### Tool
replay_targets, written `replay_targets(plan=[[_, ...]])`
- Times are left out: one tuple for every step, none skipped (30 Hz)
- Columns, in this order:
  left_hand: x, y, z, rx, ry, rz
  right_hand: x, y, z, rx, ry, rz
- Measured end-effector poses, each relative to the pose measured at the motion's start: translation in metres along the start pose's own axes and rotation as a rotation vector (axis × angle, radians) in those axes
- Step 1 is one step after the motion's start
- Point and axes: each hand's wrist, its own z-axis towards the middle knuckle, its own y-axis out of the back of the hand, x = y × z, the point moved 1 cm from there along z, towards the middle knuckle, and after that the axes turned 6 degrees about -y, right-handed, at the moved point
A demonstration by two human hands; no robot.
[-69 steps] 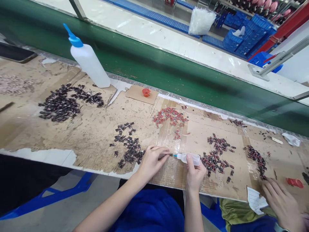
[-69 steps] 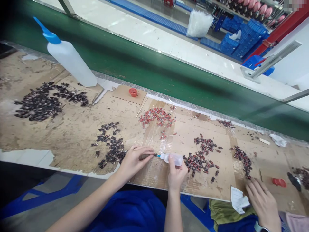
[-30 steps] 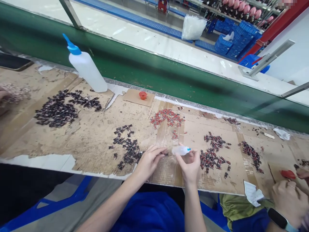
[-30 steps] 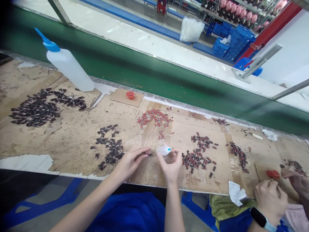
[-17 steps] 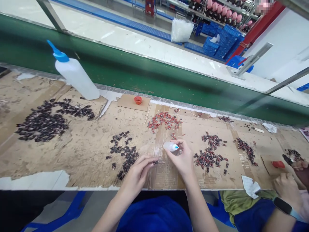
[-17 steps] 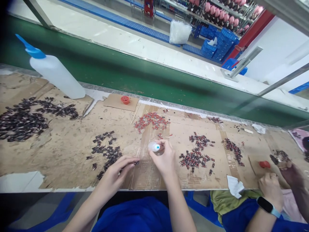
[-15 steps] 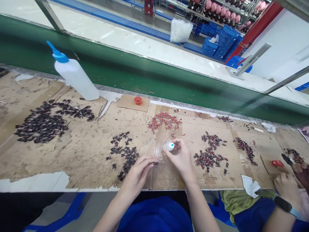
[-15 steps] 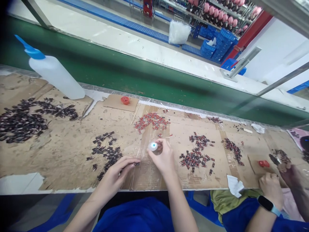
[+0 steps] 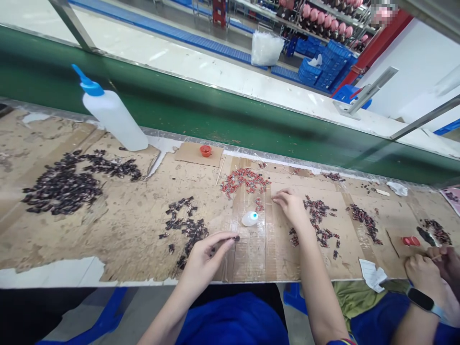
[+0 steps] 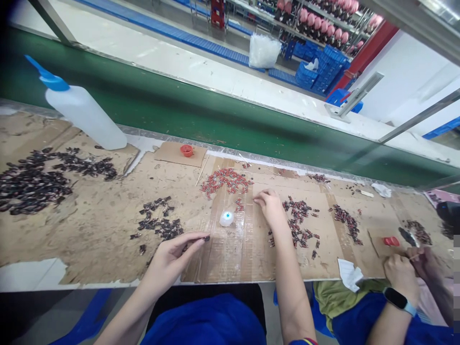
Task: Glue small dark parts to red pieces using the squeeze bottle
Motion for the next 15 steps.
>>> replay_targets(plan=[[-0.002, -0.002, 0.001, -0.002, 0.005, -0.01, 0.002, 0.0, 0.0, 0.001, -0.012, 0.012], [-0.004, -0.003, 0.002, -0.002, 0.008, -0.017, 0.005, 0.001, -0.003, -0.005, -0.024, 0.037], [-0.008, -0.005, 0.003, 0.0, 0.01, -0.022, 0.009, 0.004, -0.009, -0.019, -0.033, 0.076], [-0.012, -0.006, 0.004, 0.004, 0.01, -0.026, 0.016, 0.008, -0.017, -0.028, -0.043, 0.137], [-0.016, -0.009, 0.005, 0.007, 0.01, -0.033, 0.024, 0.012, -0.028, -0.061, -0.054, 0.243], [-0.021, -0.011, 0.006, 0.01, 0.009, -0.041, 0.033, 0.017, -0.041, -0.094, -0.059, 0.351], [-0.025, -0.013, 0.007, 0.011, 0.006, -0.047, 0.043, 0.021, -0.054, -0.123, -0.055, 0.443], [-0.029, -0.016, 0.008, 0.012, -0.002, -0.051, 0.054, 0.025, -0.067, -0.133, -0.053, 0.511], [-0.033, -0.019, 0.009, 0.012, -0.016, -0.05, 0.064, 0.027, -0.079, -0.122, -0.059, 0.572], [-0.036, -0.021, 0.009, 0.011, -0.036, -0.042, 0.073, 0.027, -0.089, -0.092, -0.076, 0.624], [-0.038, -0.024, 0.009, 0.011, -0.063, -0.028, 0.081, 0.027, -0.097, -0.066, -0.086, 0.671], [-0.041, -0.026, 0.008, 0.014, -0.092, -0.011, 0.087, 0.025, -0.103, -0.055, -0.108, 0.714], [-0.042, -0.027, 0.008, 0.018, -0.121, 0.007, 0.091, 0.023, -0.107, -0.045, -0.129, 0.757], [-0.044, -0.029, 0.007, 0.026, -0.145, 0.024, 0.093, 0.021, -0.11, -0.042, -0.155, 0.796], [-0.045, -0.03, 0.006, 0.035, -0.164, 0.041, 0.095, 0.019, -0.111, -0.045, -0.187, 0.831]])
